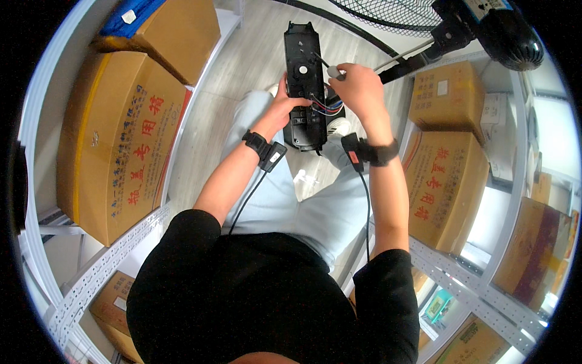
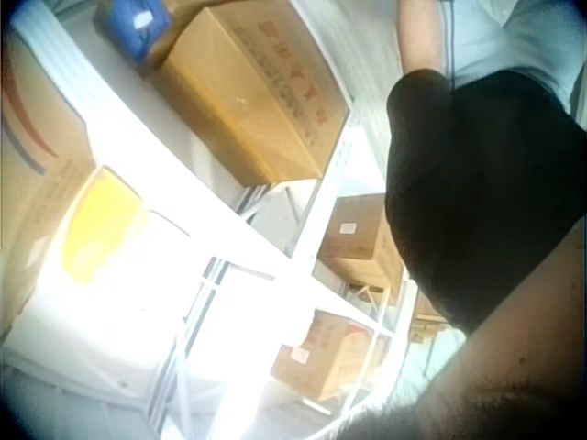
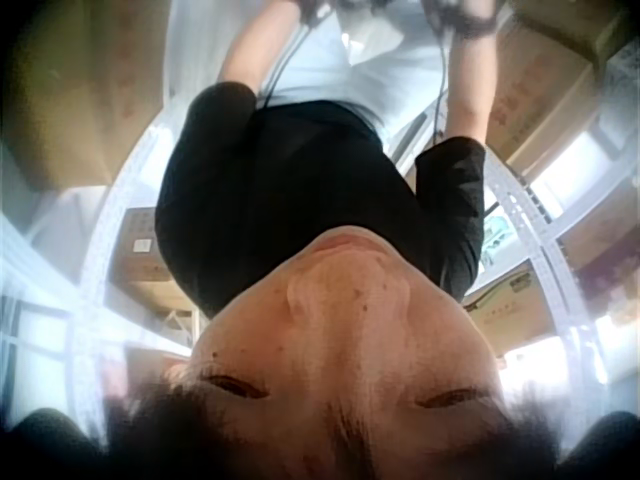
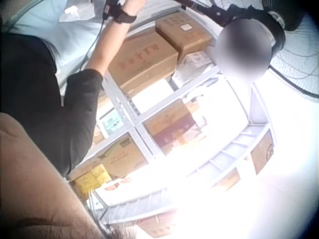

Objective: The person disassembles a standing fan, removes the front grille and motor housing, and uses a screwdriver to adjust internal wiring and components. The person then reassembles the fan housing and secures it back onto the stand.

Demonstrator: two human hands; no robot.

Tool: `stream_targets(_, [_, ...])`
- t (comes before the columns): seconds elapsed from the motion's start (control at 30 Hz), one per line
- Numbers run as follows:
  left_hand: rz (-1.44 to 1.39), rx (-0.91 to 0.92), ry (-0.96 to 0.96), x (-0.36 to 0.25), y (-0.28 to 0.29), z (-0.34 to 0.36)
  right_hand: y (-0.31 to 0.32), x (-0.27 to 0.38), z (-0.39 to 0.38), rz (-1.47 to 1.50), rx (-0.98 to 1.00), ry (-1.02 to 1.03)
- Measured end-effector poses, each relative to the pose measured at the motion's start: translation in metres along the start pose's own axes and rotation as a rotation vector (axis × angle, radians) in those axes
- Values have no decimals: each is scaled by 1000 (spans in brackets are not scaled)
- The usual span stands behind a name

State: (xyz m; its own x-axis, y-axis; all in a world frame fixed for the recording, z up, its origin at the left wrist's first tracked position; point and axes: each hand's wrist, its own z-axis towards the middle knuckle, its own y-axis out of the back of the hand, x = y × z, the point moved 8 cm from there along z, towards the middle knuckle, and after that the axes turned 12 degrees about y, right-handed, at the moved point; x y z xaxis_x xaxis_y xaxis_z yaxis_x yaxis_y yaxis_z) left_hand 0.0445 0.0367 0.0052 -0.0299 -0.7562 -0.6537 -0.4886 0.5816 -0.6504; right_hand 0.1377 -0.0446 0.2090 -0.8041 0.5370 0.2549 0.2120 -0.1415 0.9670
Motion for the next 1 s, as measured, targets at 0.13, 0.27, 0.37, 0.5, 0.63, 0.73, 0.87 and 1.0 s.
stream_targets(0.13, [-23, 56, -51, -14, -8, -9, 10, -7, -40, 142, -50, 32])
stream_targets(0.27, [-8, 100, -194, -21, -8, -7, 2, -17, -75, 227, -31, -22])
stream_targets(0.37, [-10, 154, -162, -20, -14, -7, -12, -30, -88, 287, -63, -34])
stream_targets(0.5, [83, 156, -92, -12, -13, -4, -22, -26, -96, 340, -70, -63])
stream_targets(0.63, [60, 113, -64, -8, -12, -3, -30, -28, -100, 385, -68, -86])
stream_targets(0.73, [66, 89, -71, -6, -7, -1, -30, -27, -102, 396, -87, -77])
stream_targets(0.87, [86, 66, -90, -7, -5, 0, -26, -27, -105, 404, -84, -94])
stream_targets(1.0, [112, 56, -101, -9, -9, -1, -26, -27, -109, 428, -84, -95])
